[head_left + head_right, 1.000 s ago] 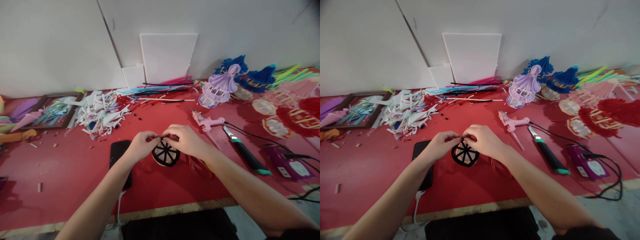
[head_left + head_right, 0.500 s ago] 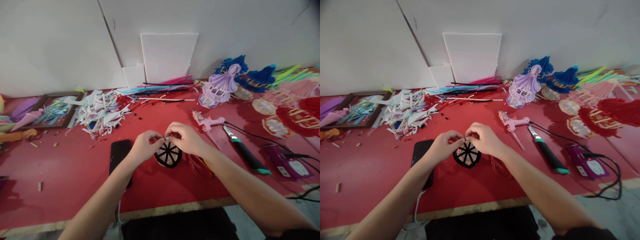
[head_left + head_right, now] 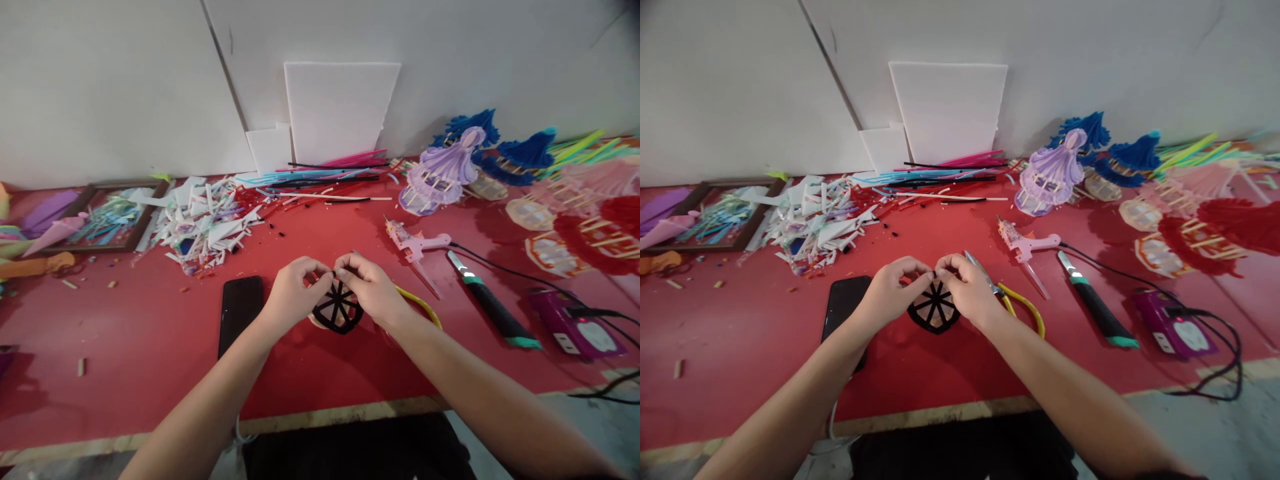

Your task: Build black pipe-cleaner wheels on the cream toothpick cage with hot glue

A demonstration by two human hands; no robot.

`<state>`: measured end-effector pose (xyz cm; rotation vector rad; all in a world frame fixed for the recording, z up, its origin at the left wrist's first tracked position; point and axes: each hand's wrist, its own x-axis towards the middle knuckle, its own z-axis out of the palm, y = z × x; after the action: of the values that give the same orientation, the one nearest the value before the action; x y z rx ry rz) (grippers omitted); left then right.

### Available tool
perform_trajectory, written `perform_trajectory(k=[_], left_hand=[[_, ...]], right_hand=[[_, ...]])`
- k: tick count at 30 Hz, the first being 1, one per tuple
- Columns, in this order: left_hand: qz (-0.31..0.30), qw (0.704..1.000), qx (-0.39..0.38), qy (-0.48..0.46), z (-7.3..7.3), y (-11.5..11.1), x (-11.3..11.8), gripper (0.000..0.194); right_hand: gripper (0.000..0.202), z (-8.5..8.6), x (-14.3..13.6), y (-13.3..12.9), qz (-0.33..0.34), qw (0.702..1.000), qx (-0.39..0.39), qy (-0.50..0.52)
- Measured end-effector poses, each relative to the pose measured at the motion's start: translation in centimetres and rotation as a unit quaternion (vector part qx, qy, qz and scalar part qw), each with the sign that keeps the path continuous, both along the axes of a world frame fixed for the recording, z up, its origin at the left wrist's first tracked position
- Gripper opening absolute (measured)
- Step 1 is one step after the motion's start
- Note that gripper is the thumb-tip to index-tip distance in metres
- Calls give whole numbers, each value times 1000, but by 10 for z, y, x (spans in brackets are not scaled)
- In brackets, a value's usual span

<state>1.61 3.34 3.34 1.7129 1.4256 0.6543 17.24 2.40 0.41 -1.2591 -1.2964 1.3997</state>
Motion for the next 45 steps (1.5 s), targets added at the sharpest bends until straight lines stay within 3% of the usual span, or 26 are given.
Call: perform_trajectory(k=[5,9,17,20,22,24,28,32,36,45], left_hand=[[2,1000,-9,-7,-3,-3,1,15],[22,999,-24,-13,-5,-7,-3,21],[48,998,-38,-20,4,-6,-4,29],[69,996,-59,-24,10,-14,-12,24],[79,993,-79,-30,11,-23,-19,20],[86,990,-106,-45,10,-33,-26,21],[93,976,-170,-100,2,-49,-32,27],[99,958,-226,-149,-4,-53,-27,37],[91,941,-267,-186,-4,-46,-20,37],[71,903,-351,-236,-1,-27,-17,42]], right_hand=[[18,-3,5,4,-78,996,28,36],[19,10,13,14,-104,991,69,45],[37,44,-1,46,-27,994,107,-22],[10,45,-8,63,40,991,122,-34],[43,39,-10,71,101,983,132,-73],[51,30,-6,73,144,968,140,-151],[13,16,17,58,149,955,116,-230],[21,17,43,22,145,955,64,-251],[29,22,51,-8,129,962,19,-239],[26,19,48,-14,119,979,-11,-165]])
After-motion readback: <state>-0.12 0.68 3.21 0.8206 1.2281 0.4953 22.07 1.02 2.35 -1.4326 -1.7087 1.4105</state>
